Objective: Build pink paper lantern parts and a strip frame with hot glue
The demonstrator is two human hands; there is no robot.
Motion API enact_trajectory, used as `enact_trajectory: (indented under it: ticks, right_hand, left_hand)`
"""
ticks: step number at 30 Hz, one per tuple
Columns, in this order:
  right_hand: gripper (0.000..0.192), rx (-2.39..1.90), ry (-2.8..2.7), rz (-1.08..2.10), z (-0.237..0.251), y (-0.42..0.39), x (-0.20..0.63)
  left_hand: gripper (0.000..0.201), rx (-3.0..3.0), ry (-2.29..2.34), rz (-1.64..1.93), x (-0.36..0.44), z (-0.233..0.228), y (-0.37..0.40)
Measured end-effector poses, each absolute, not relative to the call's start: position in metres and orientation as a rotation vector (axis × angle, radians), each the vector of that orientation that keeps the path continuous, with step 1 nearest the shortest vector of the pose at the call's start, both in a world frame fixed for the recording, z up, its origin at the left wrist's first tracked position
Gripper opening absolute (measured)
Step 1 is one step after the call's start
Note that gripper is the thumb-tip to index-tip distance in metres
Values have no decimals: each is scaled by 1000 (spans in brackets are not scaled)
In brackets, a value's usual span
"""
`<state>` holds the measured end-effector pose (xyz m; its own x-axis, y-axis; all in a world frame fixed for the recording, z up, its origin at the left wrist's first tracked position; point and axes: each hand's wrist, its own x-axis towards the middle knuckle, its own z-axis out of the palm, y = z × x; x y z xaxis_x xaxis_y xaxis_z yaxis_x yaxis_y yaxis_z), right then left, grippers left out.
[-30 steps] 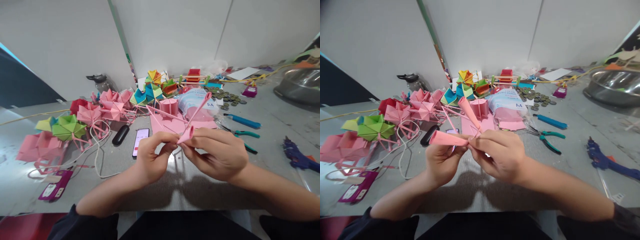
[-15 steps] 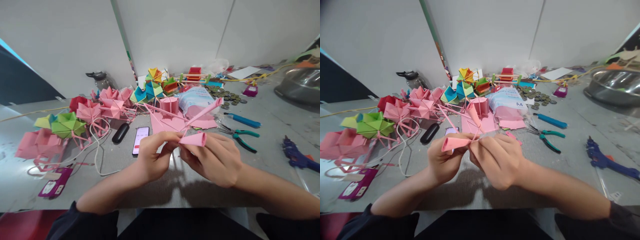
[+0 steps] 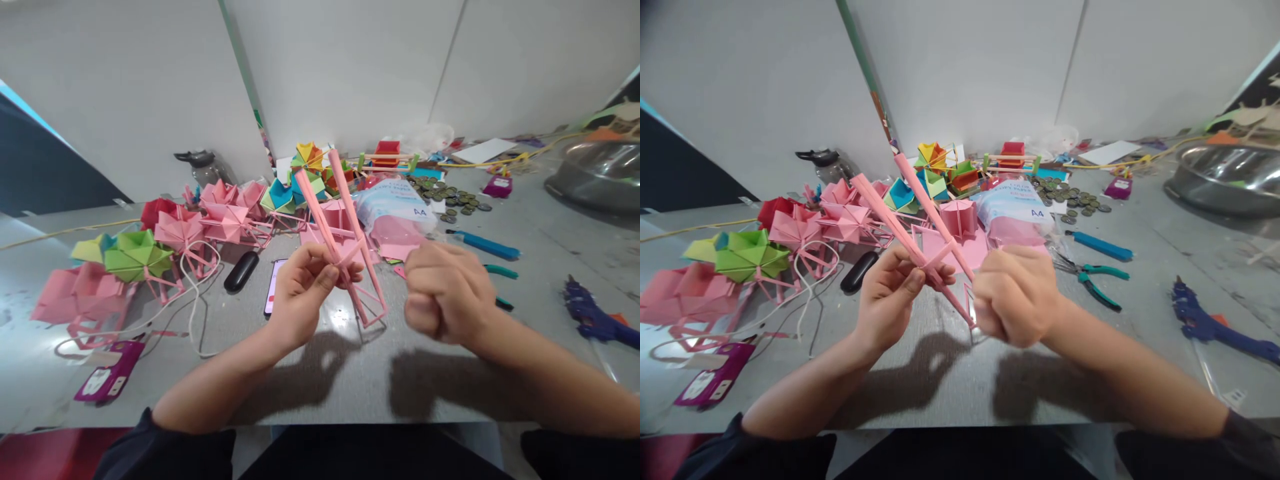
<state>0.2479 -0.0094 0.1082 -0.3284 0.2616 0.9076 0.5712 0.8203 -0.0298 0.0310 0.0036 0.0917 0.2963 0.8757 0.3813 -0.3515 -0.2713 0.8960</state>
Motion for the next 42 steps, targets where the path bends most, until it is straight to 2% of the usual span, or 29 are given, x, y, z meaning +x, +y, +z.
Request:
enact_trajectory:
  ticks: [4, 6, 8, 11, 15, 25, 30, 33, 36, 38, 42]
  right_hand:
    - [34, -617, -1947, -502, 113, 19, 267]
    - [23, -691, -1929, -435, 116, 25, 270]
    - [2, -711, -1912, -323, 118, 26, 267]
    - [15, -663, -1949, -225, 118, 18, 256]
    - [6, -612, -1970, -315, 111, -1, 237]
    - [10, -787, -1891, -246, 105, -28, 215]
    - [16, -644, -1856, -93, 114, -23, 224]
    - [27, -679, -1674, -79, 119, -7, 243]
    - [44, -905, -1689, 99, 124, 11, 262]
    - [52, -974, -1749, 324, 125, 20, 269]
    - [50, -861, -1754, 855, 121, 26, 265]
  left_hand:
    - [33, 1237, 531, 1228, 28, 95, 5]
    - [34, 1196, 560, 1210, 27, 96, 5]
    - [36, 1171, 586, 1191, 27, 97, 5]
    - [41, 1170, 608, 1144, 28, 95, 5]
    - [44, 1176, 623, 1141, 31, 92, 2]
    - [36, 1349, 672, 1332, 38, 91, -13]
    - [30, 1269, 526, 1255, 38, 87, -9]
    - [26, 1146, 476, 1180, 36, 89, -8]
    - [20, 1038, 494, 1134, 34, 95, -7]
    - [16, 989, 500, 1103, 32, 99, -6]
    - [15, 947, 467, 1035, 29, 100, -4]
